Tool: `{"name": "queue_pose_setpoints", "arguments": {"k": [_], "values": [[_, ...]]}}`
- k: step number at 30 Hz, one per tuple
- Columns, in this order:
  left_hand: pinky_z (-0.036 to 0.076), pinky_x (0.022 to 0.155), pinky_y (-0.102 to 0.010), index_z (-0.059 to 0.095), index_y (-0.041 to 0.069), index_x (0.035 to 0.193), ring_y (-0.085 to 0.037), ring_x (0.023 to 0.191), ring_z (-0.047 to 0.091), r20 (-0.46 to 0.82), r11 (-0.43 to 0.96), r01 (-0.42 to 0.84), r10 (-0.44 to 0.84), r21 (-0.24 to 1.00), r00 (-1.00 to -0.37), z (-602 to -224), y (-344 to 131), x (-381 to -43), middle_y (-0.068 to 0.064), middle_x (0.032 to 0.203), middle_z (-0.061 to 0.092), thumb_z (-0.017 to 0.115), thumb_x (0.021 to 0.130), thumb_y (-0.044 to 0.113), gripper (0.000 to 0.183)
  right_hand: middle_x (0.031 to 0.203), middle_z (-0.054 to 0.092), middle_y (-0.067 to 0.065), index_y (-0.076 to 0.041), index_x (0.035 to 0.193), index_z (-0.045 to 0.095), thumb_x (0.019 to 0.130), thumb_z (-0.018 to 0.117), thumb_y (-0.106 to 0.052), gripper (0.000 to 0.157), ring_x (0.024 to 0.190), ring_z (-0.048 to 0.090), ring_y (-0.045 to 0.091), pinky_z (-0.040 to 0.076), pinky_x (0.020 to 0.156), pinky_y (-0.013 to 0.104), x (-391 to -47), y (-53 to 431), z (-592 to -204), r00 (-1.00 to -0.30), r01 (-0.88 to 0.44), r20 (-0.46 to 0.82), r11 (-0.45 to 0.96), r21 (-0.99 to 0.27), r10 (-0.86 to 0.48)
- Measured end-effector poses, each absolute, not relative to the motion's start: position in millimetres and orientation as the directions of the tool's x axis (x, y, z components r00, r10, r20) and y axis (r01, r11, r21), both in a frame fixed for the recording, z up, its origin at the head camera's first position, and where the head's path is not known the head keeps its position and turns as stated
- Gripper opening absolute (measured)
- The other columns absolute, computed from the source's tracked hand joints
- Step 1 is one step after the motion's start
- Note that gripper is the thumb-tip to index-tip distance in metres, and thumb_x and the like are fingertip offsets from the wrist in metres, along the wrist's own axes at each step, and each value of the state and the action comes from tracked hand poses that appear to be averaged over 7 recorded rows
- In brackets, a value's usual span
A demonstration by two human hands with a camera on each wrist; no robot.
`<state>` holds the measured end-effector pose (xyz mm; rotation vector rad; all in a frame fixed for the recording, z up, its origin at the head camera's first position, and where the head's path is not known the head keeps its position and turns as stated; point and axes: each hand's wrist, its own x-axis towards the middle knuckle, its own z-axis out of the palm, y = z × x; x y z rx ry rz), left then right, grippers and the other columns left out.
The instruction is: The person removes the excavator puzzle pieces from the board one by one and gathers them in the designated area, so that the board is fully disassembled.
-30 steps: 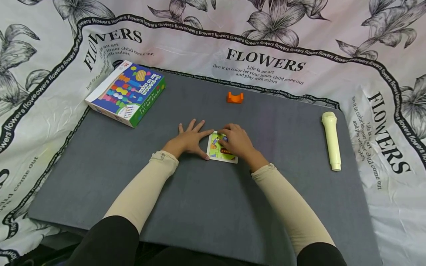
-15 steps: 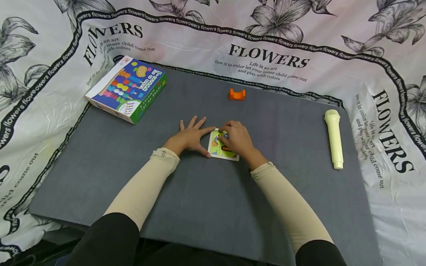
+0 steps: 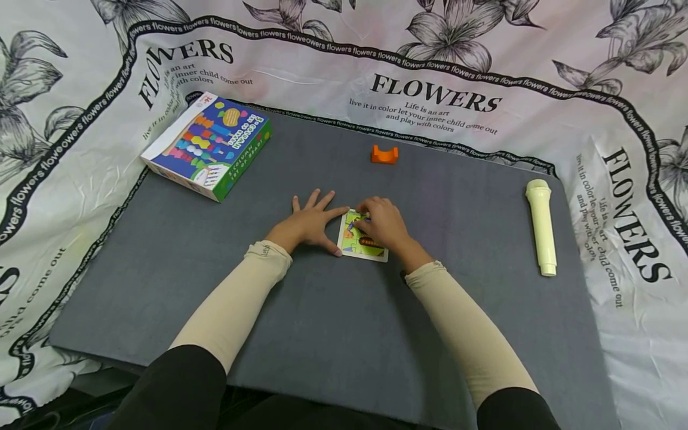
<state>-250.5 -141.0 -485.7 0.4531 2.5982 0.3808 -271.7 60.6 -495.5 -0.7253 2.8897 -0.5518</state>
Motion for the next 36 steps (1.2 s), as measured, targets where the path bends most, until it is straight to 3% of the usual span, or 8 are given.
{"name": "queue_pose_setpoints", "arguments": {"k": [10,23,36], "values": [[-0.006,0.108,-0.071,0.019,0.038,0.155,-0.034,0.148,-0.016,-0.413,0.902,0.249,0.389,0.353,-0.823,-483.0,-138.9,-252.6,-0.004,0.164,-0.006,0.074,0.07,0.068,0.106,0.11,0.066,0.009,-0.009,0.115,0.068,0.09,0.071,-0.03,0.033,0.106,0.057,0.029,0.043,0.095,0.048,-273.1,62.5,-494.1,-0.883,-0.426,-0.024,0.824,-0.374,-0.468],[-0.006,0.107,-0.072,0.027,0.036,0.154,-0.035,0.149,-0.012,-0.312,0.907,0.229,0.346,0.354,-0.885,-494.5,-135.7,-248.5,-0.004,0.165,-0.001,0.046,0.091,0.067,0.072,0.11,0.065,0.009,-0.009,0.115,0.067,0.09,0.07,-0.033,0.035,0.109,0.056,0.03,0.043,0.096,0.048,-274.4,61.6,-491.4,-0.881,-0.428,-0.032,0.823,-0.374,-0.473],[-0.002,0.107,-0.073,0.027,0.038,0.153,-0.035,0.149,-0.01,-0.34,0.928,0.215,0.317,0.305,-0.886,-494.2,-129.5,-249.8,-0.003,0.165,0.0,0.046,0.092,0.066,0.07,0.108,0.067,0.009,-0.008,0.111,0.066,0.089,0.072,-0.03,0.032,0.103,0.06,0.028,0.045,0.093,0.046,-271.8,65.8,-492.5,-0.888,-0.41,-0.018,0.807,-0.424,-0.46]]}}
